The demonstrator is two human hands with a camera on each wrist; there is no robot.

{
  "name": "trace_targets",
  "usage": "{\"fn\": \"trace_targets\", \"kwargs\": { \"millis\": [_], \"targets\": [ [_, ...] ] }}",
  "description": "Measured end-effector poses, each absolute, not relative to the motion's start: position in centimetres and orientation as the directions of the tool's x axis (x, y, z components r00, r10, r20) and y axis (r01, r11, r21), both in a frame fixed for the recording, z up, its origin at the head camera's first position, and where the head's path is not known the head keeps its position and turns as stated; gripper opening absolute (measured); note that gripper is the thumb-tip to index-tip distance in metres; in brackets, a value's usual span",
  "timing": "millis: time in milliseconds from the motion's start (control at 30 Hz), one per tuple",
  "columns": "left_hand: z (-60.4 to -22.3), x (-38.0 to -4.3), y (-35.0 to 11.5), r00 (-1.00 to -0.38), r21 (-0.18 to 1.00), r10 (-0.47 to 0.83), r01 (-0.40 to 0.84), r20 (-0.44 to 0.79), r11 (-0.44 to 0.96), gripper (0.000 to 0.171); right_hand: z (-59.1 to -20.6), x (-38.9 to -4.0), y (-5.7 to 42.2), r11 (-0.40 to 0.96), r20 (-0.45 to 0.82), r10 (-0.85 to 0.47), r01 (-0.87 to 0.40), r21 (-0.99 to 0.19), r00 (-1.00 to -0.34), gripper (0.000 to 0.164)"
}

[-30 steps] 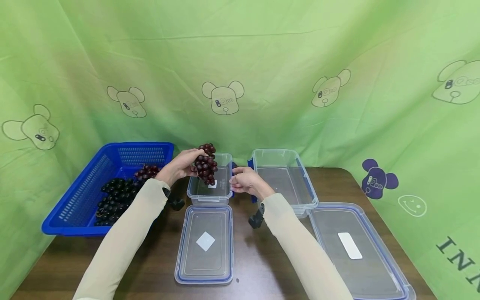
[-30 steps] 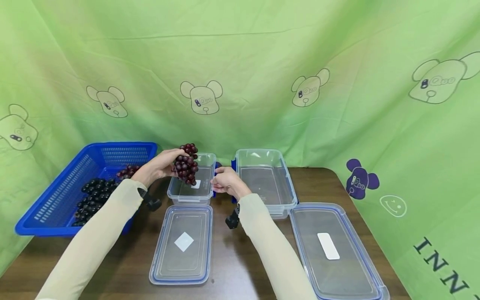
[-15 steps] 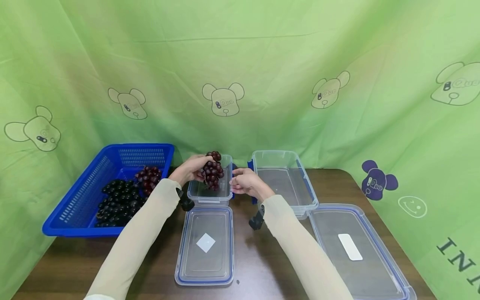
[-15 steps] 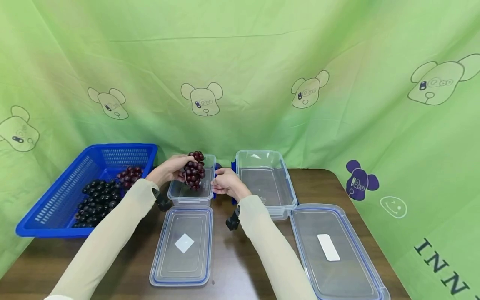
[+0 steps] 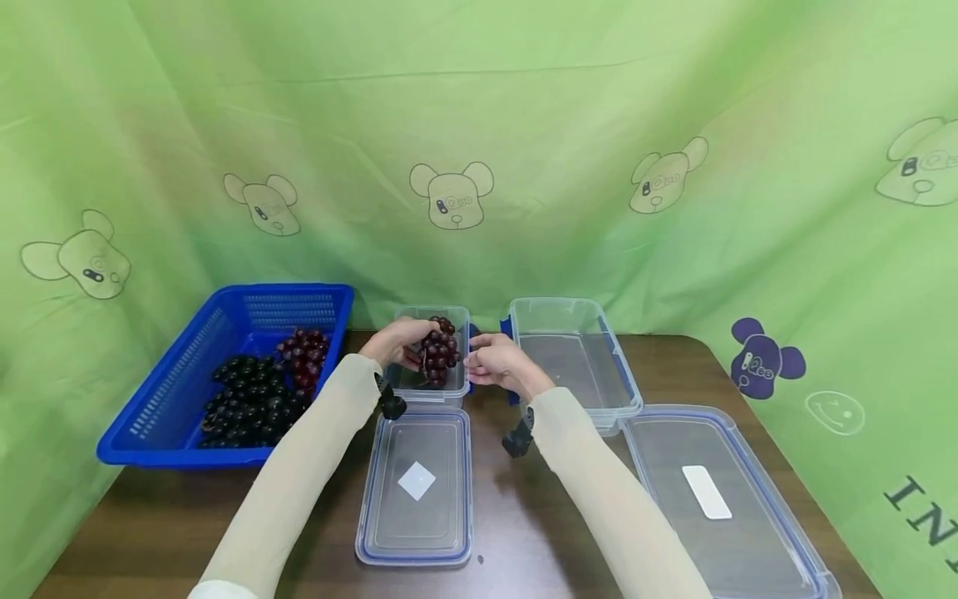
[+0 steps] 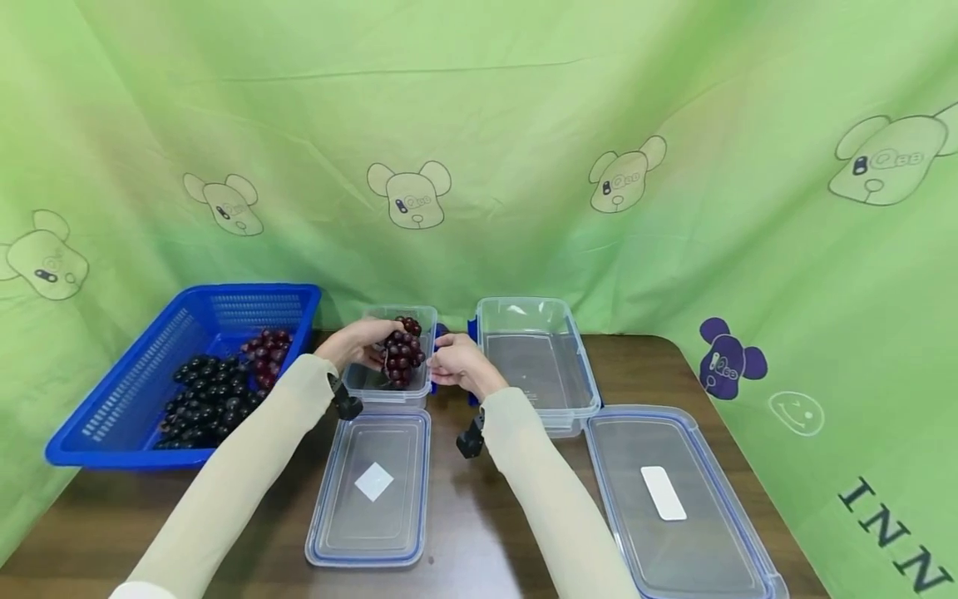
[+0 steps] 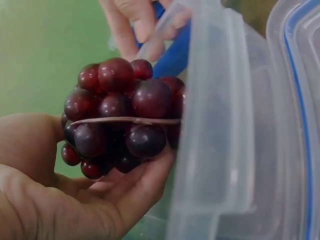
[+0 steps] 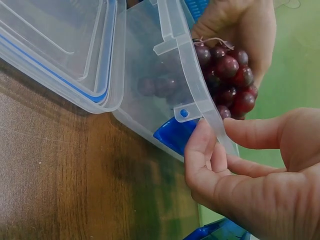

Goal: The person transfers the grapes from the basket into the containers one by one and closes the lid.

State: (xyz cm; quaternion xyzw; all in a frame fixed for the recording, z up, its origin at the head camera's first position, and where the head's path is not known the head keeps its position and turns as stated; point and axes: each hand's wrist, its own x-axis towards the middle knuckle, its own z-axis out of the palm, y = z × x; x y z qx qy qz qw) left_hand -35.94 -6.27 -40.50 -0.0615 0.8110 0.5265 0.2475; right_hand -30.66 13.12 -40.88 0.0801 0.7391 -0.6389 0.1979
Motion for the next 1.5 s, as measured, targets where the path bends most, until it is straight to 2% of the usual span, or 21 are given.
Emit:
{"fn": "trace_targets", "kwargs": {
  "millis": [533,700,867,1200,1333,1500],
  "targets": [
    [-41.0,-35.8,-5.7,-0.862,0.791,0.148,-0.361,-0.485,0.494,0.064,-40.8,-30.3,12.8,0.148,-0.392,-0.144,0.372,-0.916,-0.909,0.059],
    [-40.5,-35.6,-5.4,-0.872,0.744,0.144,-0.301,-0.468,0.596,0.067,-40.7,-30.3,12.9,0.154,-0.391,-0.138,0.370,-0.916,-0.910,0.058],
    [-39.4,-35.0,-4.8,-0.904,0.670,0.129,-0.199,-0.407,0.716,0.062,-40.7,-30.4,13.0,0.147,-0.383,-0.141,0.364,-0.920,-0.913,0.056],
    [-38.7,-34.7,-3.9,-0.897,0.592,0.180,-0.107,-0.405,0.799,0.064,-40.9,-30.3,13.1,0.145,-0.395,-0.127,0.377,-0.915,-0.910,0.055],
    [-38.5,-34.4,-4.0,-0.875,0.631,0.186,-0.160,-0.446,0.759,0.064,-41.0,-30.3,13.0,0.155,-0.399,-0.122,0.379,-0.912,-0.909,0.057],
    [-38.5,-34.4,-4.8,-0.821,0.701,0.261,-0.218,-0.508,0.679,0.059,-40.9,-30.3,13.2,0.161,-0.393,-0.115,0.373,-0.914,-0.912,0.058]
  ]
}}
